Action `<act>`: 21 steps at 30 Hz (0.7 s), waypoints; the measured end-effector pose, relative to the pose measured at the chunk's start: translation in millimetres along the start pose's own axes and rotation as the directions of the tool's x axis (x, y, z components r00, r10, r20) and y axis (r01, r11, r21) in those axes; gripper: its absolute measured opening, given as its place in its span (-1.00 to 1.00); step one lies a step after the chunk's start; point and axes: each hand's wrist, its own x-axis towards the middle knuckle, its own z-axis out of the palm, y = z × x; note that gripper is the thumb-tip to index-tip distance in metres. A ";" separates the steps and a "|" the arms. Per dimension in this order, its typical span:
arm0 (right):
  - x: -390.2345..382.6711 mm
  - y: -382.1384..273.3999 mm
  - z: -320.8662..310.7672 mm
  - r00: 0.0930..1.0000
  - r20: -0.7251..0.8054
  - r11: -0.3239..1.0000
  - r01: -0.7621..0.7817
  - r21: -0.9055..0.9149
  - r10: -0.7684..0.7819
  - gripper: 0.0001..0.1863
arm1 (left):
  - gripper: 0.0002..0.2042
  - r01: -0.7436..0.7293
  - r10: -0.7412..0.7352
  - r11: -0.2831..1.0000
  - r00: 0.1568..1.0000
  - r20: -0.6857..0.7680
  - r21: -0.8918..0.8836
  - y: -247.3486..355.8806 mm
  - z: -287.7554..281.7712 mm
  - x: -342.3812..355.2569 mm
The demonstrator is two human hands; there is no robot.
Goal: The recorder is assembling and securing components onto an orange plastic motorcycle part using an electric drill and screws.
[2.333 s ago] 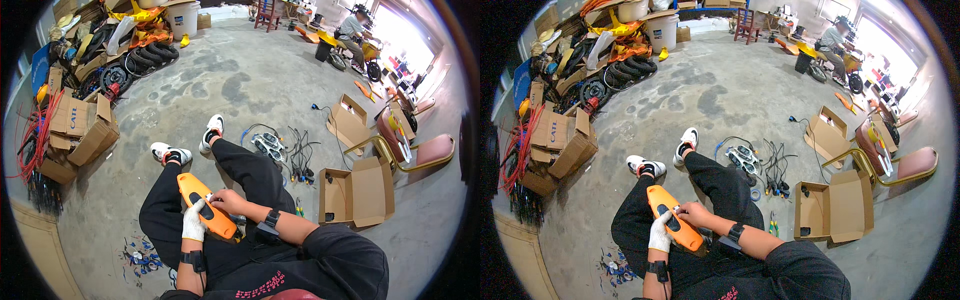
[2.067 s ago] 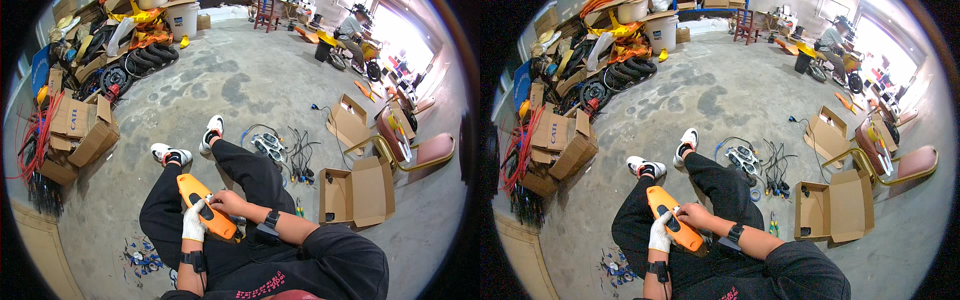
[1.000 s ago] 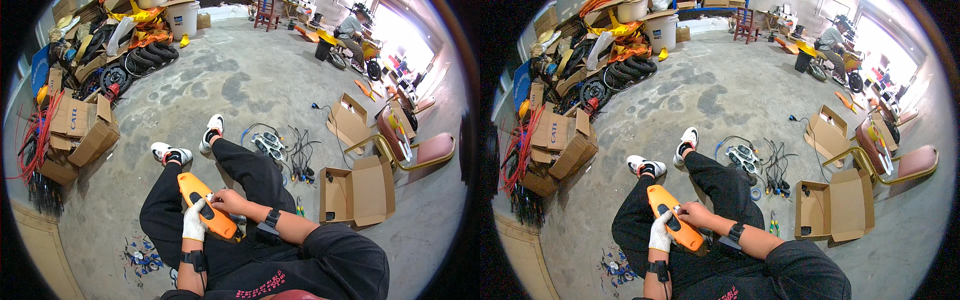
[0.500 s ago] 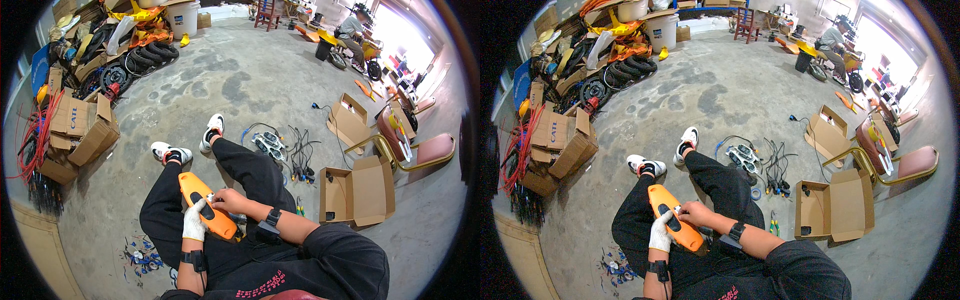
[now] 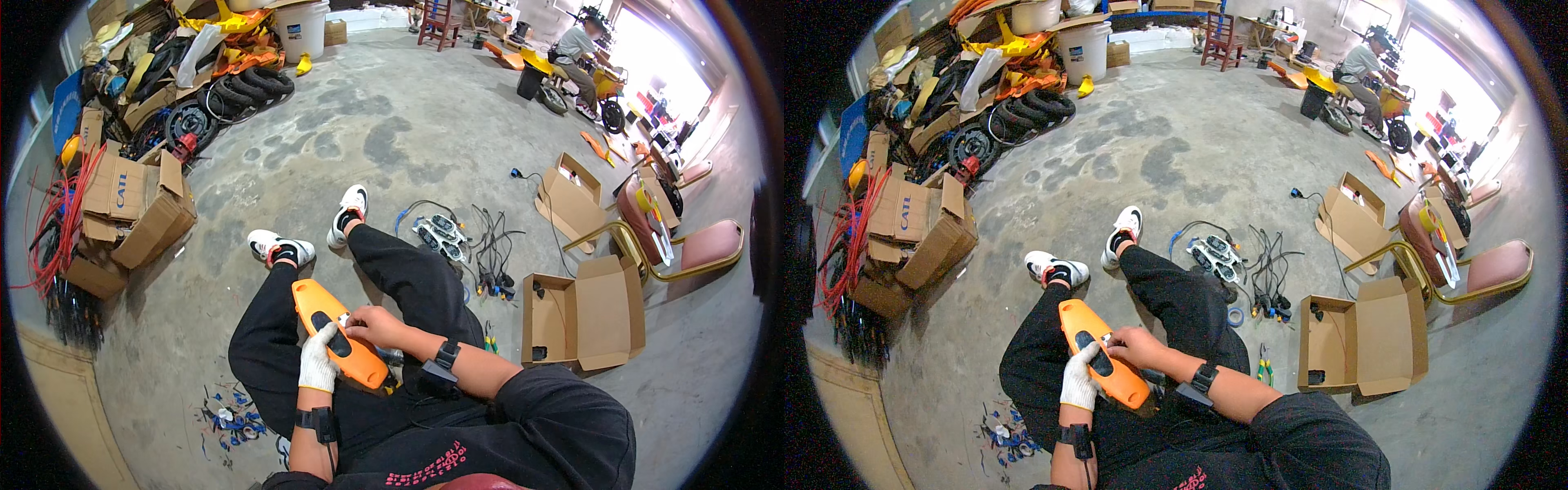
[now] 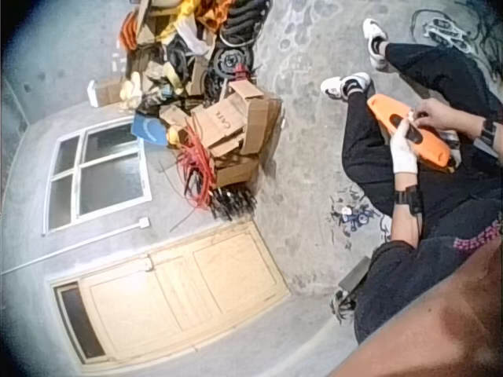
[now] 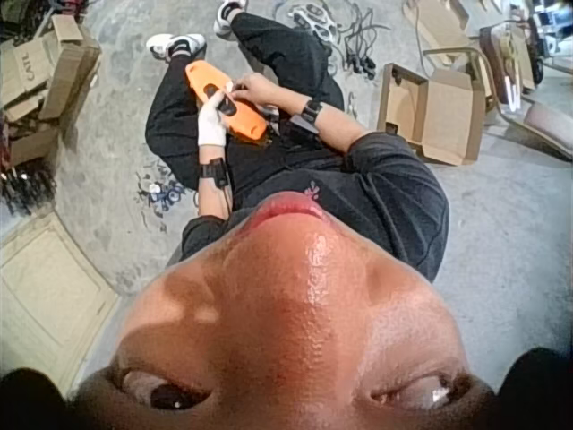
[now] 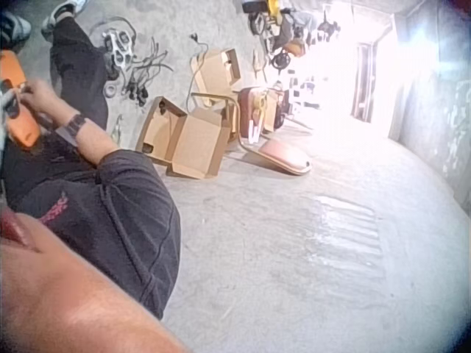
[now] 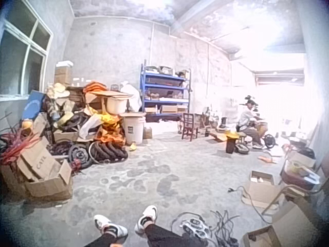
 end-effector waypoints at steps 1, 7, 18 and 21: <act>-0.2 -0.2 0.8 0.999 -0.010 0.999 0.041 -0.031 -0.042 -0.75 | -0.73 0.008 -0.008 1.000 1.000 0.013 0.011 0.1 -1.2 0.3; -2.2 0.3 0.7 0.996 0.028 0.991 0.087 -0.104 -0.085 -0.77 | -0.71 -0.007 0.008 1.000 1.000 -0.021 0.005 2.9 8.5 -8.8; -2.6 -1.6 -2.0 0.996 0.059 0.992 0.077 -0.098 -0.071 -0.77 | -0.71 0.005 -0.004 1.000 1.000 -0.009 0.012 2.8 8.8 -8.6; -2.2 -0.5 -1.7 0.996 0.051 0.992 0.084 -0.097 -0.079 -0.76 | -0.71 0.007 -0.007 1.000 1.000 -0.015 0.011 2.8 8.8 -8.1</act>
